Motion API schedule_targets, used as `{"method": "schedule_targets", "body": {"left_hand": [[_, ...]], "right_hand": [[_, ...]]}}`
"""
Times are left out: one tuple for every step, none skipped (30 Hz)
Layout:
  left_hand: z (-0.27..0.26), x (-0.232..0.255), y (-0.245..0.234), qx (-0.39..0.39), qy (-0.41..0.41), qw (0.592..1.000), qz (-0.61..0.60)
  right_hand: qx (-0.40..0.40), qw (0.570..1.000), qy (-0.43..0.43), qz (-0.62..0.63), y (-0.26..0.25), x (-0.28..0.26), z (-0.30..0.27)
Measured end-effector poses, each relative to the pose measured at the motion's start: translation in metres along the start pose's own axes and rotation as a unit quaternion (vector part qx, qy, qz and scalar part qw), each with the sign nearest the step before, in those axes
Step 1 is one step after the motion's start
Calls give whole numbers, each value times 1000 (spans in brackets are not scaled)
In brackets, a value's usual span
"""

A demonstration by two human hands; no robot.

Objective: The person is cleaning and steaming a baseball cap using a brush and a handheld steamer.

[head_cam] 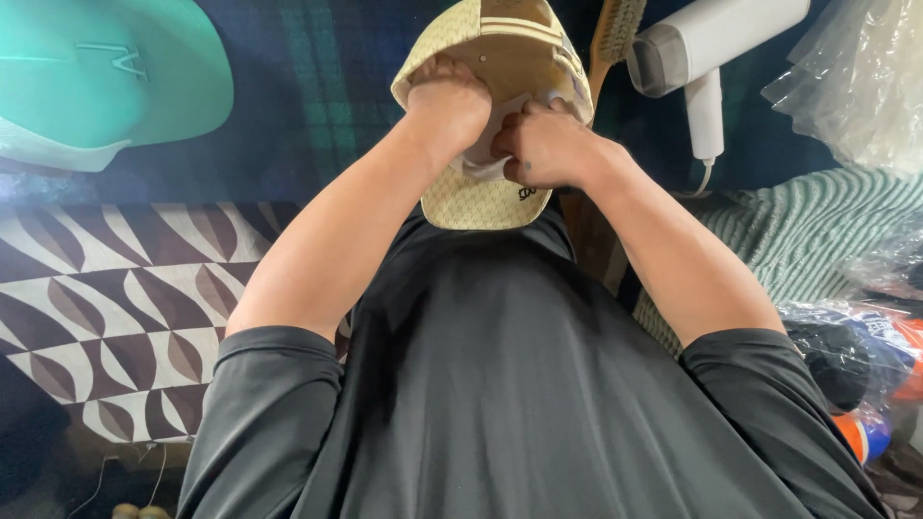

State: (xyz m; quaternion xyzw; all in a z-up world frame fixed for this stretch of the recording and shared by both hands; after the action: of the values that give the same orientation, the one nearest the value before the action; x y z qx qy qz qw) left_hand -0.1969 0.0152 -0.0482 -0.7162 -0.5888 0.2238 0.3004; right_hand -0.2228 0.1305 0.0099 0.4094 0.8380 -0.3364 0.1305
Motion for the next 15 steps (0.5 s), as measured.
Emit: {"method": "schedule_targets", "body": {"left_hand": [[-4, 0, -5, -22, 1, 1000, -10], [-7, 0, -11, -44, 2, 999, -20], [-11, 1, -18, -44, 3, 999, -20], [-15, 1, -23, -70, 1, 997, -29], [-19, -1, -28, -96, -3, 995, -36], [-19, -3, -29, -96, -5, 995, -35], [-20, -3, -28, -93, -7, 994, -48], [-21, -4, -28, -90, -9, 994, -61], [-22, -4, -30, -91, -9, 994, -62], [-24, -4, -31, -102, -11, 992, -73], [-24, -6, -33, -110, -15, 990, -83], [-19, -6, -27, -109, -16, 991, -82], [-13, -4, -22, -94, 10, 995, -37], [-7, -3, -17, -78, 36, 996, 8], [-1, -2, -11, -78, 36, 996, 6]], "right_hand": [[8, 999, -16, 41, 3, 5, 5], [16, 996, -31, 82, 7, 10, 9], [16, 996, -30, 82, 7, 11, 10], [8, 993, -15, 115, 8, 13, 11], [1, 989, -3, 146, 8, 14, 14], [3, 989, -3, 146, 7, 14, 14], [-7, 989, 12, 148, 8, 15, 14], [-18, 988, 28, 151, 10, 16, 14], [-19, 988, 27, 152, 10, 15, 14], [-22, 988, 35, 151, 11, 15, 14], [-24, 988, 44, 149, 10, 15, 14], [-23, 988, 43, 149, 16, 18, 17], [2, 991, 8, 134, 19, 20, 19], [26, 992, -27, 119, 23, 22, 22], [24, 992, -27, 118, 25, 20, 18]]}}
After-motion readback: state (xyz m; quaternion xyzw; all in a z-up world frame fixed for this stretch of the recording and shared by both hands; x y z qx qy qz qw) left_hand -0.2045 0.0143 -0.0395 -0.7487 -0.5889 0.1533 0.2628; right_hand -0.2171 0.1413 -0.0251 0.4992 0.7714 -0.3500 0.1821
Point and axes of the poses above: each hand's wrist, its own z-axis towards the middle knuckle, its own y-axis out of the palm, x = y × z, the point moved 4 cm from there along z, towards the middle knuckle, and after that the axes turned 12 degrees about z, right-handed, at the moved point
